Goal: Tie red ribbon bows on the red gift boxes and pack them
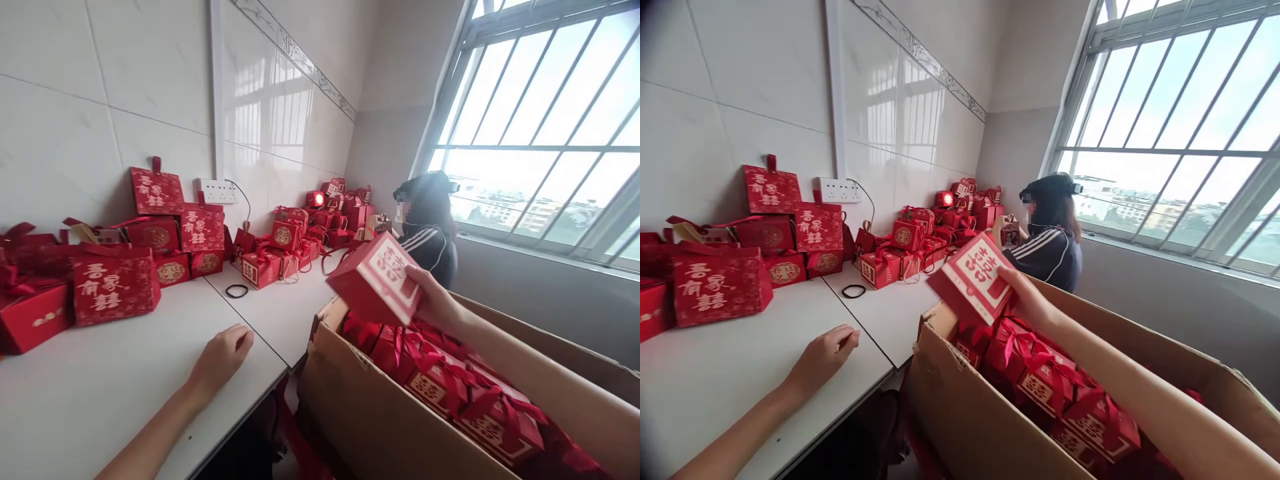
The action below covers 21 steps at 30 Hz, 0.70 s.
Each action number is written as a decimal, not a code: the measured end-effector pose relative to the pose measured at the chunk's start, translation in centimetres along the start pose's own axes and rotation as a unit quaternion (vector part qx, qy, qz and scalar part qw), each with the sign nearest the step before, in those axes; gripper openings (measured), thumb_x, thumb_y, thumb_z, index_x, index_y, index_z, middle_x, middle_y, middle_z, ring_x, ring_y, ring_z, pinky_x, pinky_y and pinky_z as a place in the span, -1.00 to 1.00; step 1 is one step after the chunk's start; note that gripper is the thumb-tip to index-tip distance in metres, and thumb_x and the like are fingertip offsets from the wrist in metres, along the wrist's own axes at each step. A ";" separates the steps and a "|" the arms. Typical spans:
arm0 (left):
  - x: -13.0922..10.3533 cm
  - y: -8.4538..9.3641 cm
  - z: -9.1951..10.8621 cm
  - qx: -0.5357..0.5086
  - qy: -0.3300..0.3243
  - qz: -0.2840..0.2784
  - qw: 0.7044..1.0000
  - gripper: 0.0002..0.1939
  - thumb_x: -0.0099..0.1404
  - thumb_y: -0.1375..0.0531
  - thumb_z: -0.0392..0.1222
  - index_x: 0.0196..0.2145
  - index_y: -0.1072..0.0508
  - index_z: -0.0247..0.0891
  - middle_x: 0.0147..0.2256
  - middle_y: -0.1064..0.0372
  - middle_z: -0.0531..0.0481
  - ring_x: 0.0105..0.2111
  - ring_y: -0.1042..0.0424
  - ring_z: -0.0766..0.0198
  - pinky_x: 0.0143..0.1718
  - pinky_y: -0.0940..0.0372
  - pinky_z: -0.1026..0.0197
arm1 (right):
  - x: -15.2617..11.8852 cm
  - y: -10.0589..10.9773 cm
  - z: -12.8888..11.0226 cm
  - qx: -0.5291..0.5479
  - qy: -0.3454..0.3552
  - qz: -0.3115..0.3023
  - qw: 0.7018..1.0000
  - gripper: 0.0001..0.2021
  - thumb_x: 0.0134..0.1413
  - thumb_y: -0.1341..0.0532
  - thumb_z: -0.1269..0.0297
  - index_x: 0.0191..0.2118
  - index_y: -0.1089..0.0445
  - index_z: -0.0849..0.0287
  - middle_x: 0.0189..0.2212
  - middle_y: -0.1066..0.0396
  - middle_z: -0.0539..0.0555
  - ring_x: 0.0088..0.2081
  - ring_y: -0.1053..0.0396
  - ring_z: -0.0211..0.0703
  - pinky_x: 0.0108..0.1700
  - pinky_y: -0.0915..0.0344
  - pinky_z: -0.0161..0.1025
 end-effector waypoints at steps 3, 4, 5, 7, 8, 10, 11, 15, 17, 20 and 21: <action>-0.4 -0.4 0.8 0.022 -0.060 -0.005 0.998 -0.62 0.24 0.14 0.00 -0.65 -0.15 -0.19 -0.61 -0.25 0.07 -0.56 -0.27 0.28 -0.40 -0.18 0.24 | -0.7 6.8 -3.2 -0.423 0.158 0.192 0.871 -0.42 -0.24 -0.29 0.00 -0.02 -0.29 0.05 -0.12 -0.29 0.12 -0.04 -0.29 0.10 0.05 -0.22 0.02; -0.5 -0.5 1.2 0.031 -0.082 -0.009 0.996 -0.62 0.23 0.13 -0.01 -0.65 -0.17 -0.19 -0.62 -0.26 0.07 -0.57 -0.27 0.28 -0.37 -0.18 0.23 | -0.7 8.2 -3.1 -0.523 0.167 0.212 0.808 -0.39 -0.24 -0.30 0.01 0.01 -0.28 0.08 -0.09 -0.24 0.17 -0.01 -0.25 0.14 0.08 -0.16 0.06; -0.6 -0.7 1.5 0.038 -0.103 -0.013 0.994 -0.62 0.23 0.12 -0.03 -0.66 -0.19 -0.19 -0.62 -0.27 0.07 -0.56 -0.28 0.28 -0.35 -0.18 0.22 | -0.4 9.5 -2.5 -0.588 0.158 0.215 0.763 -0.39 -0.22 -0.30 0.01 0.02 -0.27 0.11 -0.10 -0.21 0.20 -0.01 -0.24 0.17 0.08 -0.15 0.07; -0.8 -0.9 2.0 0.048 -0.131 -0.015 0.990 -0.62 0.24 0.11 -0.06 -0.65 -0.24 -0.20 -0.62 -0.30 0.06 -0.55 -0.31 0.27 -0.33 -0.18 0.22 | 0.5 11.7 -0.3 -0.641 0.122 0.200 0.731 -0.44 -0.12 -0.25 0.00 0.02 -0.27 0.16 -0.14 -0.20 0.23 -0.05 -0.26 0.14 0.03 -0.19 0.02; -0.8 -0.9 2.2 0.052 -0.138 -0.013 0.989 -0.62 0.24 0.11 -0.07 -0.65 -0.25 -0.20 -0.61 -0.31 0.06 -0.54 -0.32 0.27 -0.34 -0.17 0.22 | 1.2 12.5 1.0 -0.645 0.106 0.193 0.732 -0.47 -0.05 -0.22 -0.01 0.02 -0.26 0.17 -0.16 -0.21 0.24 -0.07 -0.28 0.12 0.00 -0.21 -0.02; -0.9 -0.8 2.2 0.056 -0.143 -0.005 0.988 -0.63 0.25 0.09 -0.09 -0.64 -0.27 -0.20 -0.61 -0.32 0.06 -0.53 -0.34 0.27 -0.35 -0.17 0.23 | 2.8 13.3 3.4 -0.639 0.084 0.190 0.740 -0.50 0.05 -0.14 -0.02 0.04 -0.23 0.19 -0.18 -0.21 0.24 -0.09 -0.31 0.06 -0.02 -0.24 -0.09; -0.9 -0.7 2.3 0.057 -0.144 -0.001 0.988 -0.64 0.25 0.09 -0.10 -0.64 -0.27 -0.20 -0.61 -0.33 0.06 -0.53 -0.34 0.27 -0.35 -0.17 0.23 | 3.8 13.3 4.5 -0.636 0.076 0.194 0.743 -0.50 0.07 -0.11 -0.02 0.06 -0.20 0.19 -0.18 -0.21 0.24 -0.10 -0.32 0.04 -0.03 -0.25 -0.11; -1.3 -0.4 2.3 0.053 -0.135 0.007 0.989 -0.65 0.25 0.06 -0.14 -0.64 -0.29 -0.21 -0.60 -0.33 0.06 -0.54 -0.34 0.28 -0.37 -0.18 0.24 | 7.7 11.9 7.9 -0.639 0.054 0.178 0.747 -0.43 0.03 -0.16 0.02 0.11 -0.14 0.23 -0.06 -0.21 0.26 -0.02 -0.29 0.05 0.04 -0.21 -0.07; -1.5 -0.5 2.2 0.056 -0.122 -0.001 0.991 -0.65 0.26 0.06 -0.15 -0.64 -0.28 -0.21 -0.60 -0.33 0.06 -0.53 -0.35 0.28 -0.37 -0.19 0.24 | 9.0 11.3 8.8 -0.648 0.043 0.144 0.747 -0.42 -0.01 -0.19 0.04 0.10 -0.17 0.21 -0.01 -0.22 0.26 0.06 -0.24 0.08 0.10 -0.16 -0.06; -1.6 -0.9 2.1 0.062 -0.107 -0.016 0.992 -0.64 0.28 0.07 -0.17 -0.63 -0.29 -0.22 -0.58 -0.34 0.05 -0.52 -0.35 0.27 -0.35 -0.20 0.23 | 10.2 11.4 8.1 -0.666 0.011 0.115 0.737 -0.41 -0.13 -0.25 -0.06 0.01 -0.29 0.17 -0.02 -0.28 0.29 0.09 -0.19 0.26 0.08 -0.12 0.14; -1.6 -1.1 2.1 0.063 -0.104 -0.022 0.992 -0.64 0.28 0.07 -0.18 -0.62 -0.29 -0.23 -0.58 -0.34 0.05 -0.51 -0.34 0.27 -0.35 -0.21 0.22 | 10.6 11.4 7.3 -0.668 0.001 0.118 0.734 -0.40 -0.18 -0.26 -0.12 -0.04 -0.32 0.15 -0.03 -0.29 0.31 0.08 -0.18 0.33 0.04 -0.11 0.23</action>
Point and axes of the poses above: each hand's wrist, its own x-axis towards the middle knuckle, its own y-axis out of the back of the hand, z = x × y, the point moved 8 cm from there along x, towards the middle knuckle
